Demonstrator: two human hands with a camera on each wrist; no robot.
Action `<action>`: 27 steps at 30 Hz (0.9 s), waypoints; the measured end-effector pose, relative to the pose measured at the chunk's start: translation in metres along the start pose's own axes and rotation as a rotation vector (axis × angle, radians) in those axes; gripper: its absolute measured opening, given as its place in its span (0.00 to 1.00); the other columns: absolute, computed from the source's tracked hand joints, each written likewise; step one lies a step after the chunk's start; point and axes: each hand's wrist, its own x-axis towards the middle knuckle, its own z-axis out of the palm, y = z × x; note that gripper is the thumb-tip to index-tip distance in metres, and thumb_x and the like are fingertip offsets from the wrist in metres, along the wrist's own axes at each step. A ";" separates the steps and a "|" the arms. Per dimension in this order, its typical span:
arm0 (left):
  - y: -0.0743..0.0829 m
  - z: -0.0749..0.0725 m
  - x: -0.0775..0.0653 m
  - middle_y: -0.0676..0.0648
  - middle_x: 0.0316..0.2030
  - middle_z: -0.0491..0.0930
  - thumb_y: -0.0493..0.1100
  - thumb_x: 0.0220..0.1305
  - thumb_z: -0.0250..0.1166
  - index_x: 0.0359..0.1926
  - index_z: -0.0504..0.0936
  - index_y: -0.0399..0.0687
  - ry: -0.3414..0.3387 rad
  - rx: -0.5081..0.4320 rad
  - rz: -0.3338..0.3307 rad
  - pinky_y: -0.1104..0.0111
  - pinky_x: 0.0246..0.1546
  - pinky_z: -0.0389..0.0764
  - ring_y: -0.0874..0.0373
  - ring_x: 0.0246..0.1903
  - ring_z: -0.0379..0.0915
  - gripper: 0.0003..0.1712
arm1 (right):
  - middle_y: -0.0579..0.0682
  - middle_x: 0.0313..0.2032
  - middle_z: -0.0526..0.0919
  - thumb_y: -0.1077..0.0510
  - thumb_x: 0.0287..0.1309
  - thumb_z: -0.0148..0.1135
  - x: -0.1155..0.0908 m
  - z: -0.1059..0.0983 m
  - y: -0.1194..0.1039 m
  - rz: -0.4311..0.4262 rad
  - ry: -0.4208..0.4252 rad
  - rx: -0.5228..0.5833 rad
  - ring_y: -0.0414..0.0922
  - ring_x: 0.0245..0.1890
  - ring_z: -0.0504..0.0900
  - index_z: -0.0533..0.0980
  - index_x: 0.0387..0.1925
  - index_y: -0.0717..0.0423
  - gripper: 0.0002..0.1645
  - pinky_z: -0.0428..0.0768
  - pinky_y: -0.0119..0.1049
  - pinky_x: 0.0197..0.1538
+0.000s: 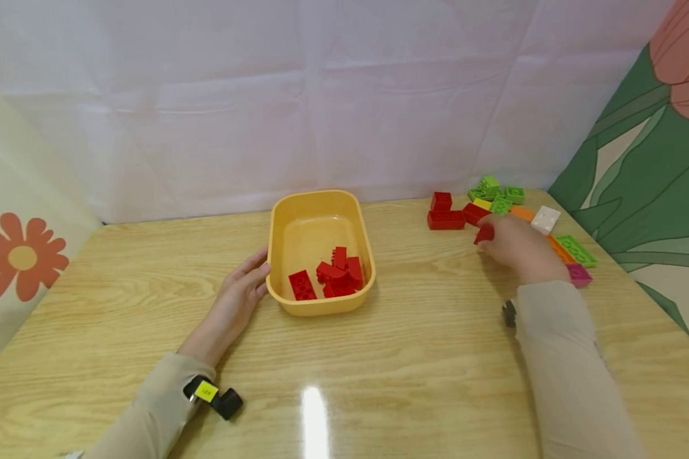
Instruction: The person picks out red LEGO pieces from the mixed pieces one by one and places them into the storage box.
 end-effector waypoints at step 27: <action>0.000 0.001 0.001 0.41 0.70 0.60 0.34 0.66 0.52 0.69 0.59 0.37 -0.009 -0.012 -0.008 0.82 0.47 0.79 0.52 0.64 0.61 0.30 | 0.76 0.52 0.75 0.64 0.59 0.52 -0.008 -0.005 -0.014 0.053 -0.041 -0.049 0.60 0.41 0.73 0.67 0.58 0.72 0.25 0.76 0.65 0.48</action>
